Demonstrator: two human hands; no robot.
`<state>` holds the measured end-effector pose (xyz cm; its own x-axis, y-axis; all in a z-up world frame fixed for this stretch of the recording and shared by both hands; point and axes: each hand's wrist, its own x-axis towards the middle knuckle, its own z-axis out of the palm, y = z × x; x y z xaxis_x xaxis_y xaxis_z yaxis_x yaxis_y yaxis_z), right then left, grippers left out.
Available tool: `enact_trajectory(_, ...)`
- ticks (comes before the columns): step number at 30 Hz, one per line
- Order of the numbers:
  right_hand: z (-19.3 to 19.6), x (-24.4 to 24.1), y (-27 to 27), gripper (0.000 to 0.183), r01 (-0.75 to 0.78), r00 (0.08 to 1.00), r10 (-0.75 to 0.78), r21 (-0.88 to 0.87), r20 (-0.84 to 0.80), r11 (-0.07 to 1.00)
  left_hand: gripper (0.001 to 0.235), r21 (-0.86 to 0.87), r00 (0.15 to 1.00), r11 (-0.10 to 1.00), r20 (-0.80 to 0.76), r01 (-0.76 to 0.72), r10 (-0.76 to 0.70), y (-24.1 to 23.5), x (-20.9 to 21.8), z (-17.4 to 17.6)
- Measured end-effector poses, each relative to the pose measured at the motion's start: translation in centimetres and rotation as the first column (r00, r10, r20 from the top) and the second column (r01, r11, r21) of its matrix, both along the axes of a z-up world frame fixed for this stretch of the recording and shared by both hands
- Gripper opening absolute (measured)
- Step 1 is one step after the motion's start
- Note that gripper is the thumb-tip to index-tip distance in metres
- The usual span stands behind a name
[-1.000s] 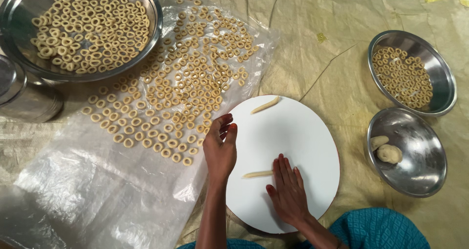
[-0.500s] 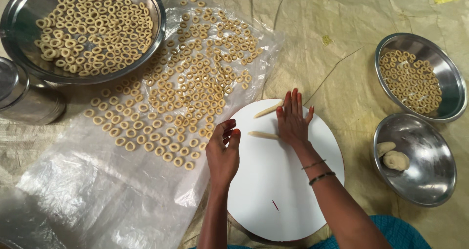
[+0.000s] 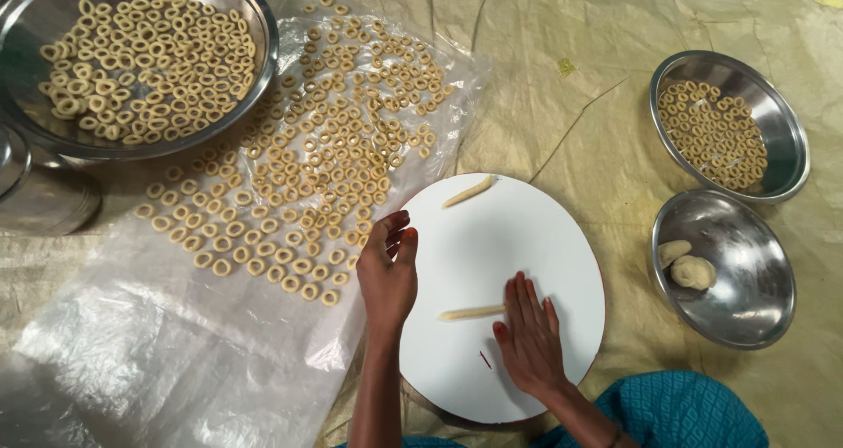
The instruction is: The person rolls small pieces of dough into thin cylindrical strands on a white circular board. They repeatedly pick up dough from a metal bowl, roll it with both hands, and place the finished strands on the board. Finished ring-shaped snacks are visible in nearby bowls and on a plastic sheet.
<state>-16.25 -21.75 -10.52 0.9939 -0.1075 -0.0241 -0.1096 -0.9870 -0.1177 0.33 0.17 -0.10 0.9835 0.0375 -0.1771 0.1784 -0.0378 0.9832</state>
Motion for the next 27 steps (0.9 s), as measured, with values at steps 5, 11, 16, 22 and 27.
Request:
enact_trajectory(5, -1.8, 7.8, -2.6, 0.067, 0.149, 0.988, -0.146, -0.068, 0.049, 0.987, 0.036, 0.005, 1.000, 1.000, -0.013, 0.006, -0.006, 0.0, 0.0, 0.1)
enact_trajectory(11, -0.3, 19.1, -6.9, 0.068, 0.257, 0.966, -0.257, 0.032, 0.008, 0.966, 0.036, 0.036, 0.998, 0.999, -0.056, 0.013, -0.011, -0.1, 0.3, 0.1)
enact_trajectory(16, 0.3, 17.1, -6.0, 0.067, 0.196, 0.980, -0.196, 0.002, -0.030, 0.981, 0.036, 0.037, 1.000, 0.999, -0.022, 0.021, -0.020, -0.2, 0.3, -0.2)
enact_trajectory(22, 0.5, 6.8, -3.8, 0.068, 0.056, 0.998, -0.055, 0.025, -0.011, 0.998, 0.036, 0.027, 0.999, 0.999, -0.036, 0.022, -0.021, -0.4, 0.3, -0.1)
enact_trajectory(27, 0.2, -0.1, -2.0, 0.069, 0.109, 0.993, -0.106, 0.065, -0.049, 0.992, 0.037, 0.019, 0.999, 1.000, -0.025, 0.023, -0.022, -0.2, 0.1, 0.1)
